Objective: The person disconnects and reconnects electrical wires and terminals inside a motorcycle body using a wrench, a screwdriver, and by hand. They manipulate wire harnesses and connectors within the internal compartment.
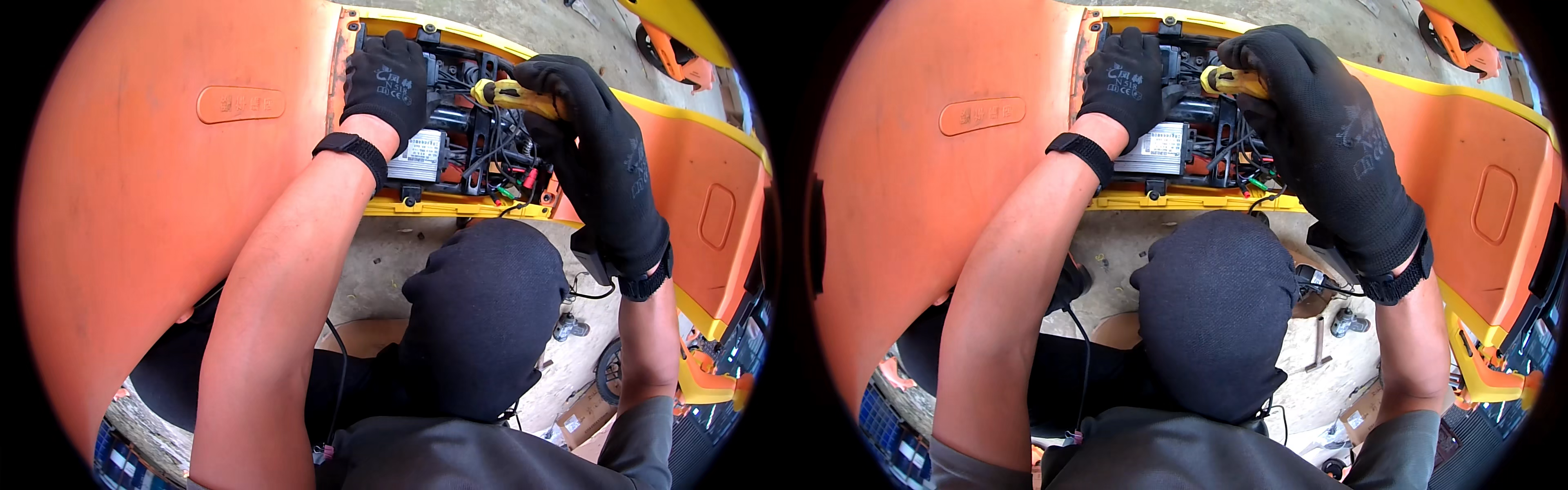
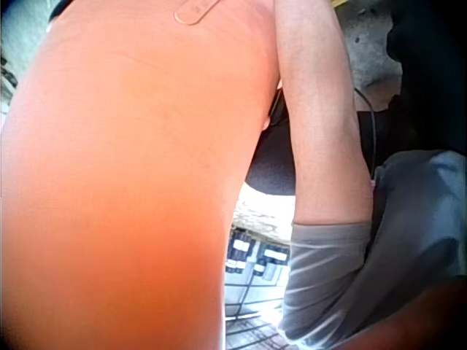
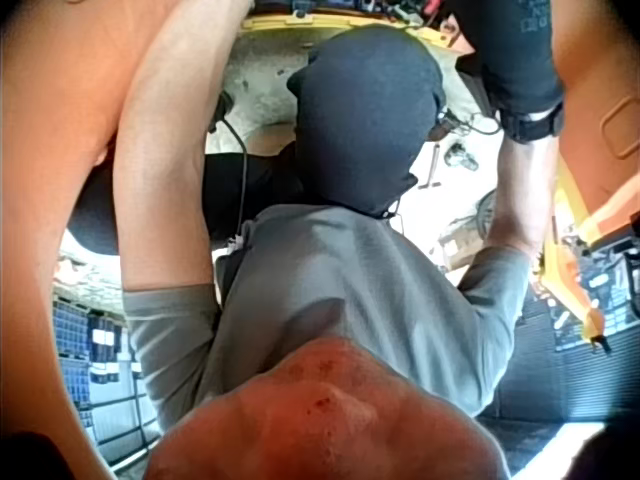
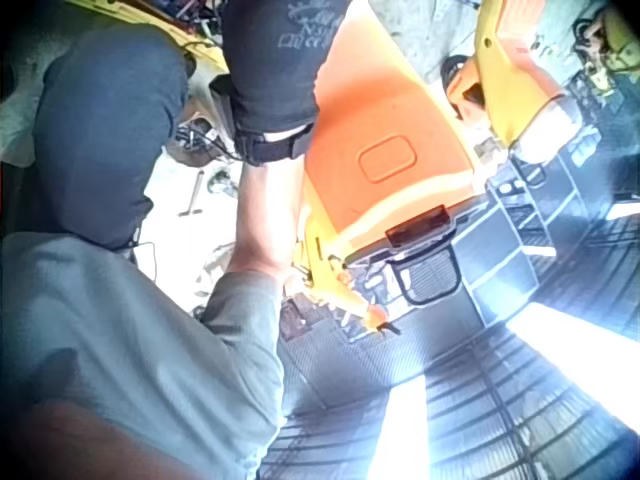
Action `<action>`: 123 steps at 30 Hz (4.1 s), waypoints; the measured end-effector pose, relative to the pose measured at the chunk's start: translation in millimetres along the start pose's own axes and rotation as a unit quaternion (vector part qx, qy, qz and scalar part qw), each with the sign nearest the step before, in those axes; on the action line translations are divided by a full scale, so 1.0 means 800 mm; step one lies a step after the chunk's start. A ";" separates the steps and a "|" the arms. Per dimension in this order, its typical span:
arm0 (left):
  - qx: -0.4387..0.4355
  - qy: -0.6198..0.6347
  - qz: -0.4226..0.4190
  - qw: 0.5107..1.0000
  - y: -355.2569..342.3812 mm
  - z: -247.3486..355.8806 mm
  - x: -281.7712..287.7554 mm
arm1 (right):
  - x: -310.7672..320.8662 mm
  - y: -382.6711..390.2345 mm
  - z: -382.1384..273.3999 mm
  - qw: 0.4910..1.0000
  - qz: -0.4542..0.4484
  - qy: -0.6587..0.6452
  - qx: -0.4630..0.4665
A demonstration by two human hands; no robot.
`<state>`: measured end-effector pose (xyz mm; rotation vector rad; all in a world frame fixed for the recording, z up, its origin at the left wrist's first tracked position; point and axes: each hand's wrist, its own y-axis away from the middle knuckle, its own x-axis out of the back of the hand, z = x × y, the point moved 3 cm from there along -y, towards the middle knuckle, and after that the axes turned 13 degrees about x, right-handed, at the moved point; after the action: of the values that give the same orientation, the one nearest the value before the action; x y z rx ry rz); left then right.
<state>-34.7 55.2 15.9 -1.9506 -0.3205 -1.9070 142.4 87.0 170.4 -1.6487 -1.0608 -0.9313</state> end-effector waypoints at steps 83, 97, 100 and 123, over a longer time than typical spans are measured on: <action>0.045 0.009 -0.092 0.995 -0.011 0.005 0.023 | 0.010 -0.091 -0.023 0.916 -0.292 0.162 0.224; 0.057 0.072 -0.061 0.994 -0.006 0.010 0.029 | 0.005 -0.142 -0.004 0.886 -0.439 0.141 0.046; 0.047 0.046 -0.024 0.998 0.000 0.008 0.033 | 0.010 -0.131 -0.024 0.900 -0.402 0.145 0.084; 0.041 0.077 -0.050 0.995 -0.006 0.007 0.030 | 0.015 -0.105 -0.005 0.906 -0.321 0.154 0.228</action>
<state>-30.4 59.4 40.5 -1.7524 -0.4520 -2.0584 67.8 101.8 207.6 -0.7311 -1.4894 -1.1948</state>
